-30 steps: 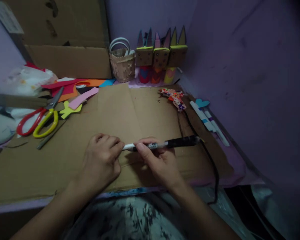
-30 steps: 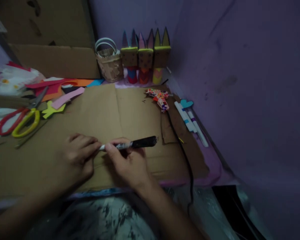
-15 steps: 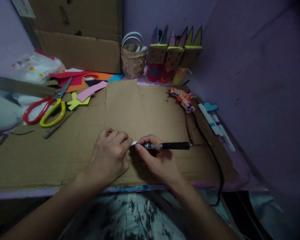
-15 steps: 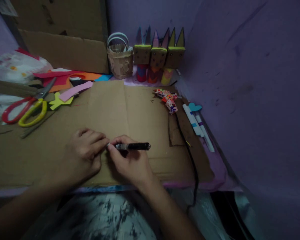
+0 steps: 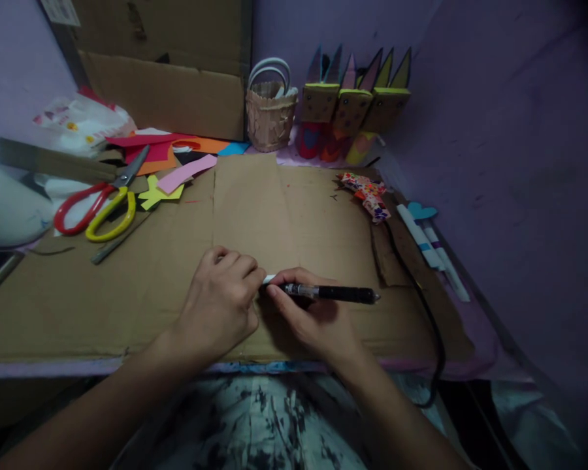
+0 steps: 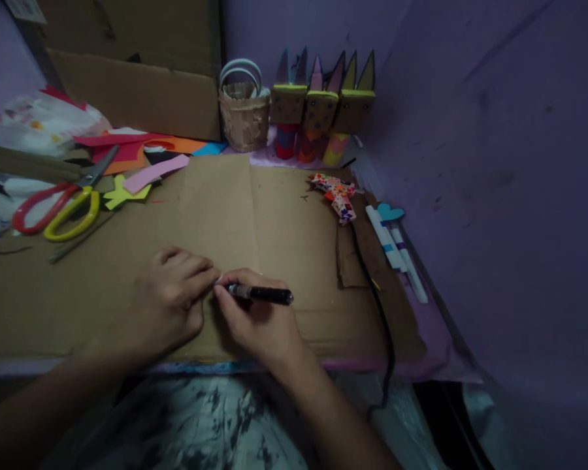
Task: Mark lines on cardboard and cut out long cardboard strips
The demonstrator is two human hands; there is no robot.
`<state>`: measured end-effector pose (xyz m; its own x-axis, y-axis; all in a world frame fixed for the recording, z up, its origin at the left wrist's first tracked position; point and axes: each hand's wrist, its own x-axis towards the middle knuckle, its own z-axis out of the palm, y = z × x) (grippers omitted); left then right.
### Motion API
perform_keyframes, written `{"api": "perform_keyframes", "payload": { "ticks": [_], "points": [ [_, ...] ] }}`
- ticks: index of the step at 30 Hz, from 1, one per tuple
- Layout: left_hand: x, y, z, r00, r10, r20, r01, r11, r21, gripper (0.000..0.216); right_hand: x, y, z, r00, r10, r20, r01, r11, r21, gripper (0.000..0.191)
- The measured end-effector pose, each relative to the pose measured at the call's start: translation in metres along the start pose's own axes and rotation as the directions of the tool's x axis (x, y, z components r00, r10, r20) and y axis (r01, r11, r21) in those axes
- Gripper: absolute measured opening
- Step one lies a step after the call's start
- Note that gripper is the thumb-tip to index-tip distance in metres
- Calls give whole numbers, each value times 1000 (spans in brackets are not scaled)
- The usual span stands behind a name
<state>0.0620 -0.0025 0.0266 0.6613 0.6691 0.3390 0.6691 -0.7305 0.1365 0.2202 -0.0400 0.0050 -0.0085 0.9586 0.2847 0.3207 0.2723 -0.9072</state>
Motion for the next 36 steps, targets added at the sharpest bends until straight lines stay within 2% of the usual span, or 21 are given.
{"api": "perform_keyframes", "payload": {
  "ticks": [10, 16, 19, 22, 25, 27, 31, 33, 36],
  "points": [
    [0, 0, -1, 1000, -1, 9, 1, 1000, 9, 25, 1, -1, -1, 996, 89, 2, -89, 996, 6, 9],
    [-1, 1, 1, 1000, 8, -2, -8, 999, 32, 28, -2, -9, -3, 984, 141, -111, -135, 989, 63, 7],
    [-3, 0, 4, 1000, -7, -16, 8, 999, 35, 28, -5, -11, -4, 944, 171, -281, -116, 972, 204, 7],
    [-5, -3, 4, 997, -29, -69, 30, 1000, 4, 27, -7, -10, -4, 868, 201, -454, -20, 928, 372, 8],
    [-9, -12, -3, 994, -33, -108, 31, 999, -22, 22, -5, -9, -7, 809, 256, -530, 6, 897, 442, 11],
    [-16, -21, -11, 993, -35, -109, 31, 999, -39, 20, -3, -8, -10, 795, 296, -529, -23, 887, 462, 12],
    [-37, -43, -26, 997, -60, -57, 56, 995, -77, 18, 0, -2, -13, 847, 335, -412, -147, 894, 424, 13],
    [-48, -52, -29, 997, -59, -50, 55, 995, -78, 18, 2, 0, -13, 892, 304, -335, -188, 923, 336, 14],
    [-59, -58, -26, 997, -55, -55, 50, 995, -83, 19, 7, 1, -10, 953, 220, -209, -180, 964, 197, 15]
  ]
}}
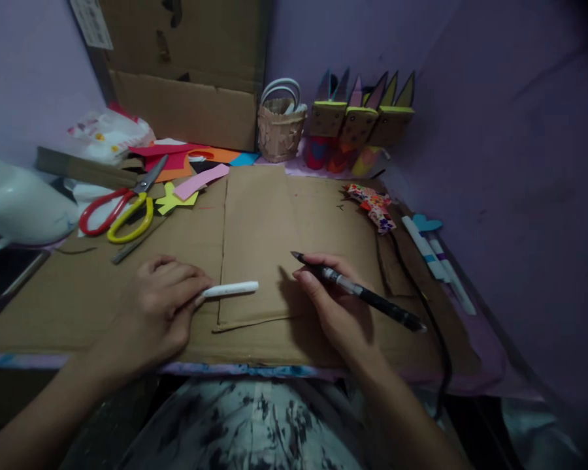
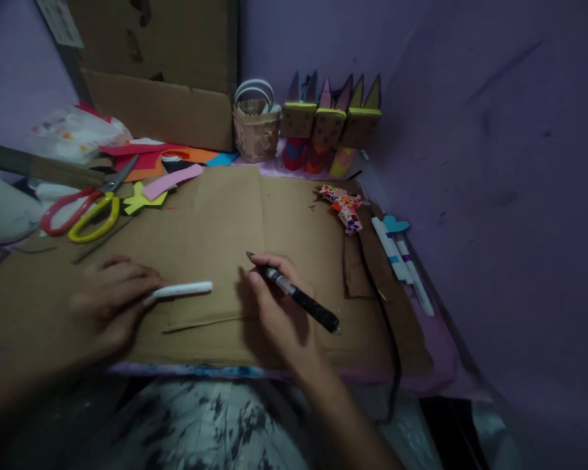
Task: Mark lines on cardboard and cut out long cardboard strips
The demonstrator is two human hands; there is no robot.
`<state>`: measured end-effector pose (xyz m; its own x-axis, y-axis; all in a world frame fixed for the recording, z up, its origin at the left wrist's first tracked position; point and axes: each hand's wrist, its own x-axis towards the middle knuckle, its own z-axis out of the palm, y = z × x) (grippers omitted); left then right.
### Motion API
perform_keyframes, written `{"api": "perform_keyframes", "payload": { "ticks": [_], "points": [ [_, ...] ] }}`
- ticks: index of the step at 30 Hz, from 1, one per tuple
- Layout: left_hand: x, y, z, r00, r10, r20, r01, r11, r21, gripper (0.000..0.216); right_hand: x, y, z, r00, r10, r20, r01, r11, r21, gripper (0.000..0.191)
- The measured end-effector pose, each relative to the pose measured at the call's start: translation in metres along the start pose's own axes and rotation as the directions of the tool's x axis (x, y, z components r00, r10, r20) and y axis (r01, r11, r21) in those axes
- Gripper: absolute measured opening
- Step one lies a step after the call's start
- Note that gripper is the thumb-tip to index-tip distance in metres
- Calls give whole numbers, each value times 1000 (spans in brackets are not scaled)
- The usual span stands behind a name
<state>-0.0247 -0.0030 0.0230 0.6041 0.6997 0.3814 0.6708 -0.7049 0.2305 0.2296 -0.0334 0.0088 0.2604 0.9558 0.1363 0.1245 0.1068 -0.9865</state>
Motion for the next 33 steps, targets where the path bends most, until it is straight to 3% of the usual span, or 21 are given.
{"api": "perform_keyframes", "payload": {
  "ticks": [3, 6, 21, 33],
  "points": [
    [-3, -1, 4, 1000, -1, -4, 1, 999, -35, 20, 6, 0, 5, 989, -31, 145, 38, 998, -49, 18],
    [-2, 2, 6, 1000, 16, -20, -17, 999, -30, 21, 10, 4, 9, 977, -16, 211, 25, 999, -44, 19],
    [-2, 9, 14, 997, 59, -45, -54, 993, 104, 33, 8, 12, 13, 958, -36, 283, 53, 997, -51, 19],
    [5, 16, 7, 993, 120, 17, -120, 963, 240, 34, 9, 12, 15, 940, -27, 340, 46, 998, -50, 20]
  ]
}}
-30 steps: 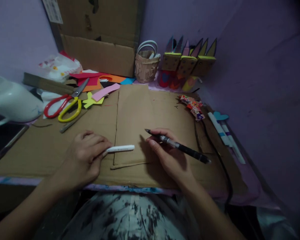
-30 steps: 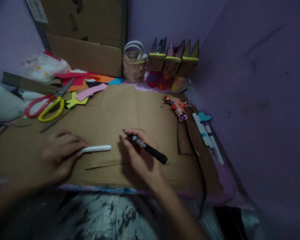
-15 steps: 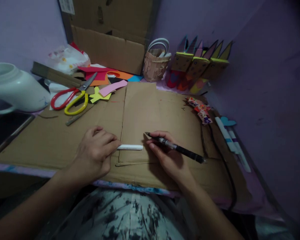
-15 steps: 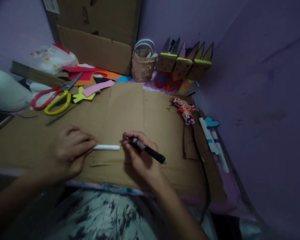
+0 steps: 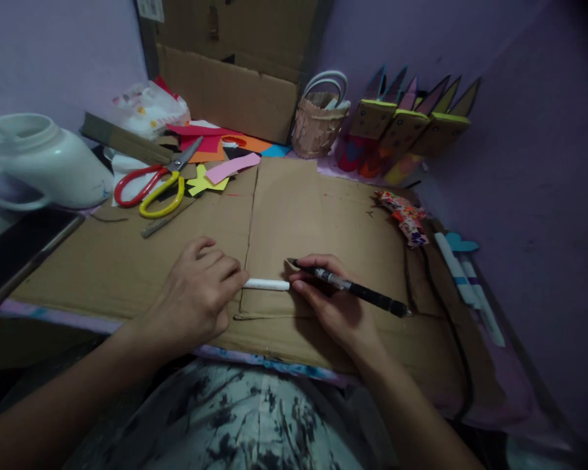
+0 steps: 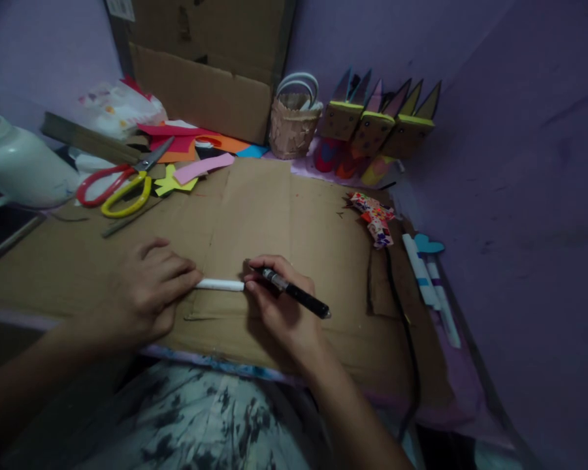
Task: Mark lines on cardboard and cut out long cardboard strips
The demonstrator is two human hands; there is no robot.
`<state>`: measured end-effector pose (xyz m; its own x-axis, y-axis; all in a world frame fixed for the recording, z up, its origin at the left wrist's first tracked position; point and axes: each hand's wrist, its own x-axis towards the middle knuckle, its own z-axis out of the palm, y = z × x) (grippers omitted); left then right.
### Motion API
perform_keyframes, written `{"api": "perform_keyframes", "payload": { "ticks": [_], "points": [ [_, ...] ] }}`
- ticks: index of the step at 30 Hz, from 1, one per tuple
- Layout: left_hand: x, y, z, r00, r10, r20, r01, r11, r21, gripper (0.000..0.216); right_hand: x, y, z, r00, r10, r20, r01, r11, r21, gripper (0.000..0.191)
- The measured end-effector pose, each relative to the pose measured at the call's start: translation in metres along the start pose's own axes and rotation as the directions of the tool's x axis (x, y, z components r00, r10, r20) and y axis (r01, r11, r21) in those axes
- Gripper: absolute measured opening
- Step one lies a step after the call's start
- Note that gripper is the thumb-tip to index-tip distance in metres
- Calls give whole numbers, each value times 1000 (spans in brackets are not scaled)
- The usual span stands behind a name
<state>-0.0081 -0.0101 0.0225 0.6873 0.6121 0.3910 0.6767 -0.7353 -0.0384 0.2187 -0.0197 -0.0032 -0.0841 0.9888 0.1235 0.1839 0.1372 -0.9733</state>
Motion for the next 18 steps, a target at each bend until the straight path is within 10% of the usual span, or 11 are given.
{"api": "perform_keyframes", "payload": {
  "ticks": [12, 18],
  "points": [
    [-1, 0, 2, 1000, -15, 0, 15, 999, -42, 30, 8, -2, -1, 982, -160, 98, 174, 971, -164, 23],
    [-3, -6, 7, 991, -128, -50, 102, 931, -352, 20, 7, -2, 0, 988, -131, 83, 145, 971, -191, 22]
  ]
}}
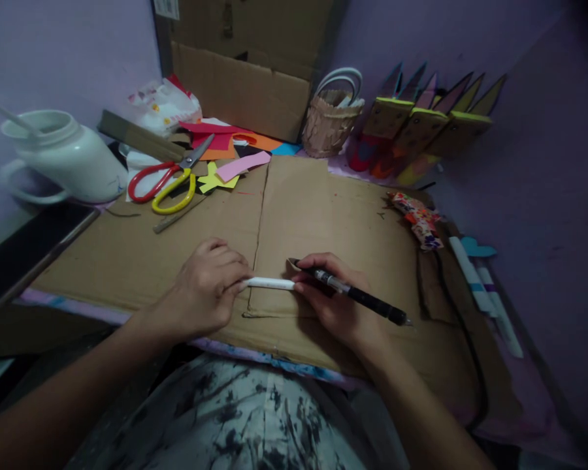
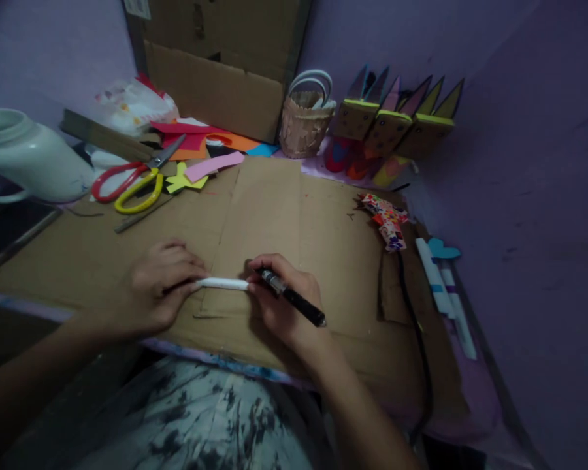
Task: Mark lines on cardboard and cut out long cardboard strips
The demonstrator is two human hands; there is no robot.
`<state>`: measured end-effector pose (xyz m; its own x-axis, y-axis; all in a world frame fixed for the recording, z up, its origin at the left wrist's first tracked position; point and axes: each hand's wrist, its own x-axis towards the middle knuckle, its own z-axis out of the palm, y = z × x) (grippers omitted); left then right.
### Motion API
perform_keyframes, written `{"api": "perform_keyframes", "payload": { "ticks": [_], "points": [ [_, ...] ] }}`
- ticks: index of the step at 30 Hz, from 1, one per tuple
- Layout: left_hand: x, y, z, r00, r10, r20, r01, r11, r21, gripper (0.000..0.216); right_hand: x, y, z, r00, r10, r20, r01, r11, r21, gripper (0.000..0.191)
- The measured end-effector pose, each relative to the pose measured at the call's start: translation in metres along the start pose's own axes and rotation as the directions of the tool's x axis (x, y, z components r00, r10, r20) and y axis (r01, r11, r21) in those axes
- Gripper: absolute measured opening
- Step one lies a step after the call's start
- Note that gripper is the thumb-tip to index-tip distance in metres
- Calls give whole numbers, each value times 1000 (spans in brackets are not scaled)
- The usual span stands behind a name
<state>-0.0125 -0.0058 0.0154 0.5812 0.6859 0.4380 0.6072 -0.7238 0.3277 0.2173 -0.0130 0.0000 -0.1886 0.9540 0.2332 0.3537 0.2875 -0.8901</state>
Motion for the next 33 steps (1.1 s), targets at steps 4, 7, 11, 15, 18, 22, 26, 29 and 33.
{"api": "perform_keyframes", "payload": {
  "ticks": [4, 7, 11, 15, 18, 22, 26, 29, 33],
  "points": [
    [-1, -2, 1, 997, -74, 17, 76, 994, -82, 17, -1, 3, 1, 1000, 5, -8, -5, 1000, -3, 23],
    [0, -2, 2, 997, -76, 27, 78, 994, -80, 16, -2, 4, 2, 1000, 6, -13, -6, 1000, 25, 23],
    [0, -2, 2, 1000, -20, 0, 20, 998, -64, 15, -2, 4, 1, 1000, 30, -8, -29, 998, 54, 22],
    [-2, -4, 2, 1000, 5, -6, -5, 999, -52, 15, 1, 3, 0, 986, 152, -65, -137, 972, 189, 18],
    [-3, -9, 3, 1000, 26, -10, -26, 999, -39, 14, 4, 3, 1, 958, 262, -116, -214, 923, 321, 19],
    [-5, -16, 5, 999, 50, 3, -50, 998, -32, 17, 5, 4, 1, 950, 278, -140, -214, 909, 357, 19],
    [-7, -19, 6, 999, 41, -11, -41, 999, 7, 17, 4, 4, 1, 954, 266, -140, -202, 913, 355, 18],
    [-7, -17, 6, 999, 37, -2, -37, 999, 19, 15, 4, 3, 1, 961, 242, -137, -183, 920, 345, 18],
    [-4, -14, 4, 998, 57, 2, -57, 998, 33, 16, 4, 1, 1, 968, 209, -139, -154, 932, 328, 16]
  ]
}}
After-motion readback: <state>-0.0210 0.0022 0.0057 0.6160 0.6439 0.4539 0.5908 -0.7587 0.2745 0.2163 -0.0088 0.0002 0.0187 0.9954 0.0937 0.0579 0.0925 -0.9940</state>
